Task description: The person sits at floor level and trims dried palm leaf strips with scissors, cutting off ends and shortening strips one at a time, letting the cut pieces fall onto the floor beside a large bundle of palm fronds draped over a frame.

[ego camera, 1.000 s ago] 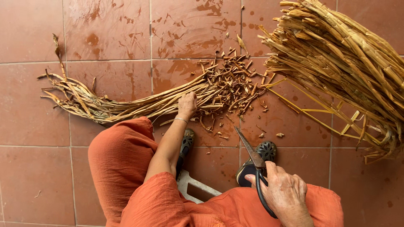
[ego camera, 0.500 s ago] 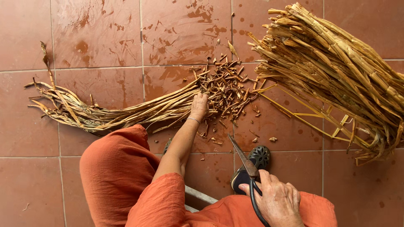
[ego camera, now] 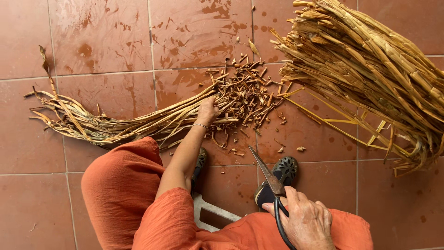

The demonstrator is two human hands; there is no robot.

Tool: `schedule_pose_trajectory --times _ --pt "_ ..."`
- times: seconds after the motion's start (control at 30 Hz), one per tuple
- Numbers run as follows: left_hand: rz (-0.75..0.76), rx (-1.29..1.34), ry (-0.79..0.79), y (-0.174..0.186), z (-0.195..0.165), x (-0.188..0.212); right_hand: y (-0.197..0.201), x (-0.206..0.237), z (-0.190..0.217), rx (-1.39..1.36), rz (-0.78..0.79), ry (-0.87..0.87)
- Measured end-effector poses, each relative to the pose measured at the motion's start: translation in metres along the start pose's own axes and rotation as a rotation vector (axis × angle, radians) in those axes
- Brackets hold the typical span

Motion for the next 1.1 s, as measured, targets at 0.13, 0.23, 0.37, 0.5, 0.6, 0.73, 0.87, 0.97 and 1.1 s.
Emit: schedule_pose_trajectory --times 0.13,0.23,0.37,0.5,0.6,0.73,0.87,0.97,1.1 --pt "-0.003 0.1 -0.034 -0.009 -0.012 0.007 0.0 -0.004 0.004 0.036 0.042 0.004" --pt "-0.039 -0.015 -0.137 -0.024 -0.027 0.01 -0.003 -0.008 0.002 0.065 0.123 -0.042" --pt "0.026 -0.121 -0.04 -0.037 -0.026 0.006 -0.006 -0.012 0.0 0.094 0.162 -0.063" --pt "0.148 0.085 0.219 -0.036 -0.016 -0.007 -0.006 -0.012 -0.002 0.081 0.135 -0.066" --pt "0.179 0.453 0.363 -0.012 0.001 -0.011 -0.006 -0.011 -0.003 0.102 0.13 -0.054" --pt "0.037 0.87 0.51 0.05 0.041 -0.022 -0.005 -0.01 -0.001 0.083 0.092 -0.029" --pt "-0.096 0.29 0.33 0.099 0.062 -0.036 -0.006 -0.01 0.001 0.085 0.106 -0.025" --pt "0.197 0.215 0.53 0.078 0.07 -0.027 -0.004 -0.013 0.005 0.103 0.089 -0.009" --pt "0.152 -0.167 0.177 0.056 0.049 -0.01 -0.001 -0.015 0.012 0.071 0.016 0.019"
Point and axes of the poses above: each hand's wrist, its own x-axis away from the middle knuckle, its own y-axis out of the back of the hand, z = x × y, the point moved 5 cm from there along -x, towards the middle knuckle, and after that the axes turned 9 degrees about -z, right-handed, at the moved point
